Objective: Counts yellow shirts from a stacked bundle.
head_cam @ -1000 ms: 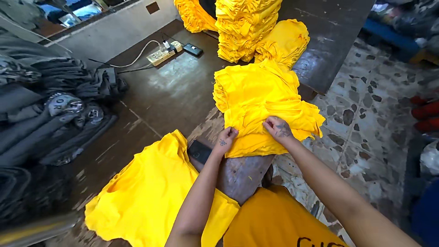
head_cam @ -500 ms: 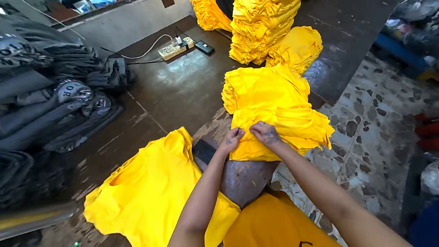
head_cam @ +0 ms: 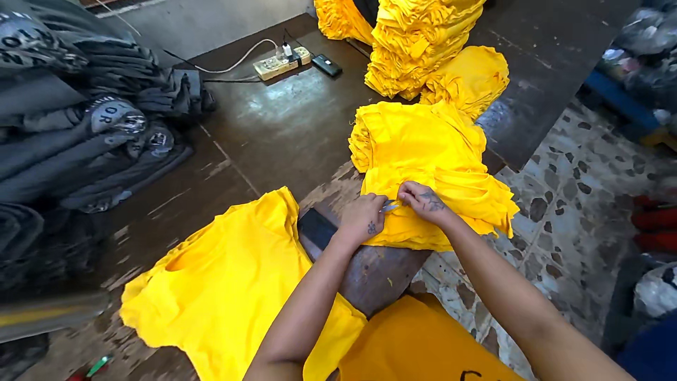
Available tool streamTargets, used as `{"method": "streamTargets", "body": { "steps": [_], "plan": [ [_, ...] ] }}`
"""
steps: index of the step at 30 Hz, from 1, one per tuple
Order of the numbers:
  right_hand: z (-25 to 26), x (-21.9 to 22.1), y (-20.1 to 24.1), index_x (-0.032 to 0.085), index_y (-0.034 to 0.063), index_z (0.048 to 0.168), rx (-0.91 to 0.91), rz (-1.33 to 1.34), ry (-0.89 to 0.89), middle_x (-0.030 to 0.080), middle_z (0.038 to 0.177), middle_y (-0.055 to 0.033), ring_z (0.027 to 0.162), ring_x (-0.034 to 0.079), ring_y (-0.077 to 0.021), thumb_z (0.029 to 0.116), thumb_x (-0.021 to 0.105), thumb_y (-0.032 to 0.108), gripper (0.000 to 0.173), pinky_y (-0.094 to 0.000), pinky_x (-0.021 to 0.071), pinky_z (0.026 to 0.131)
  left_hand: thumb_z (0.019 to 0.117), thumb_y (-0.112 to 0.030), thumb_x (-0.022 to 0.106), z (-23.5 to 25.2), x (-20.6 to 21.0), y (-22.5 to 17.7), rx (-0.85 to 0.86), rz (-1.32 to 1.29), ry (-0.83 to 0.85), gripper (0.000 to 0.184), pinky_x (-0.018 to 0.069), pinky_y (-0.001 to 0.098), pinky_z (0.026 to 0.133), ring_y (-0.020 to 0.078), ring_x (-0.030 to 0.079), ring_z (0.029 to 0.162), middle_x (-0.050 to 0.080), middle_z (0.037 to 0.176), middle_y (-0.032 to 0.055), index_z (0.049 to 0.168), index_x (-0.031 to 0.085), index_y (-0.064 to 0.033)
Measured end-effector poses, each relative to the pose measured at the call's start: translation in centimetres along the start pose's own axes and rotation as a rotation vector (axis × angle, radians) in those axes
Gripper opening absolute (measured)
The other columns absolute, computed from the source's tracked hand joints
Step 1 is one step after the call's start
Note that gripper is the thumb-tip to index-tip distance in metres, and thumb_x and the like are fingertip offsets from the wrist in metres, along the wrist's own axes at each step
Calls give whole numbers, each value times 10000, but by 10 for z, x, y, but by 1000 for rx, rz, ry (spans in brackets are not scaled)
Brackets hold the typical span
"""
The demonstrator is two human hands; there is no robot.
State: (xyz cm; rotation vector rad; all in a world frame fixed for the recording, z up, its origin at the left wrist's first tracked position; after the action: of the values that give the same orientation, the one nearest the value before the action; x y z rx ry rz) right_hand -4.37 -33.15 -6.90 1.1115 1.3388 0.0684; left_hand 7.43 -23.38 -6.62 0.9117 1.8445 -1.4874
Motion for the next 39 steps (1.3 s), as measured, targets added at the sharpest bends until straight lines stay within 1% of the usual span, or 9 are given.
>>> {"method": "streamTargets", "body": {
  "steps": [9, 19, 24, 27, 29, 31, 34, 37, 39],
  "plan": [
    [-5, -4, 3, 657, -42, 1041, -34, 24, -49, 665, 1006, -179, 967, 654, -264, 1062, 499, 96, 211, -407, 524, 895, 998, -118, 563, 5, 15, -13, 150, 166, -157, 326, 563, 576, 780, 393, 713, 987, 723, 1099, 182, 1297, 685, -81],
    [-7, -3, -1, 655, -29, 1007, -44, 52, -62, 656, 960, -157, 924, 644, -240, 1055, 510, 87, 192, -395, 522, 861, 1027, -169, 538, 5, 19, -9, 163, 139, -193, 339, 568, 571, 749, 373, 729, 943, 737, 1108, 157, 1324, 692, -116],
    [-14, -9, 0, 653, -29, 1018, -38, 63, -86, 658, 967, -158, 930, 647, -243, 1059, 501, 88, 197, -397, 523, 867, 1038, -191, 525, 9, 17, -7, 84, 85, -94, 344, 551, 586, 804, 370, 717, 1004, 726, 1150, 161, 1339, 682, -140],
    [-49, -19, 17, 642, -67, 1018, 70, 185, 65, 631, 888, -160, 834, 607, -231, 1093, 410, 172, 341, -408, 502, 818, 1042, -316, 551, 16, 23, -4, 37, -45, 28, 439, 520, 610, 908, 375, 679, 1110, 686, 1240, 180, 1445, 573, -144],
    [-82, -9, 34, 657, -86, 992, 122, 238, 293, 641, 853, -152, 768, 596, -211, 1109, 355, 271, 483, -399, 506, 773, 1043, -321, 556, 23, 32, -4, 66, -30, 96, 407, 514, 630, 927, 397, 679, 1126, 703, 1212, 195, 1388, 600, -109],
    [-104, 7, 44, 695, -96, 1037, 98, 181, 375, 689, 980, -233, 915, 658, -317, 1091, 474, 270, 431, -478, 512, 891, 1042, -238, 539, 35, 29, -3, 53, -45, 135, 323, 499, 656, 924, 428, 674, 1105, 709, 1139, 224, 1288, 649, -61],
    [-102, 11, 16, 684, -4, 1242, 94, -63, 150, 613, 1312, -264, 1268, 571, -404, 1037, 589, 276, 359, -533, 438, 1096, 1041, -229, 575, 56, 4, 4, -22, -204, -174, 308, 533, 634, 880, 414, 704, 986, 719, 1041, 231, 1240, 651, -6],
    [-79, -9, -57, 685, 43, 1289, 122, -258, -246, 630, 1300, -259, 1250, 582, -442, 1028, 560, 193, 326, -598, 468, 1042, 992, -136, 589, 46, -3, -31, 66, -34, -250, 332, 553, 641, 795, 413, 718, 966, 726, 1095, 203, 1307, 643, -49],
    [-63, -26, -83, 677, 35, 1295, 153, -247, -283, 620, 1292, -261, 1242, 569, -453, 1024, 563, 150, 316, -627, 452, 1007, 922, -103, 633, 28, 17, -61, 338, 47, -126, 273, 568, 613, 718, 393, 731, 891, 736, 1015, 186, 1177, 702, -35]
  ]
}}
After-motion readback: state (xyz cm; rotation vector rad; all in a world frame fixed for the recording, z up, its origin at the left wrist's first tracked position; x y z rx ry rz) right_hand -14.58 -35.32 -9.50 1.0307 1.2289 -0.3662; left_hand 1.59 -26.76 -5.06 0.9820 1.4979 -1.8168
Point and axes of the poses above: each hand's wrist, its own z-axis towards the middle knuckle, its own x-axis out of the palm, y = z × x, the point moved 7 cm from there along z, towards the middle knuckle
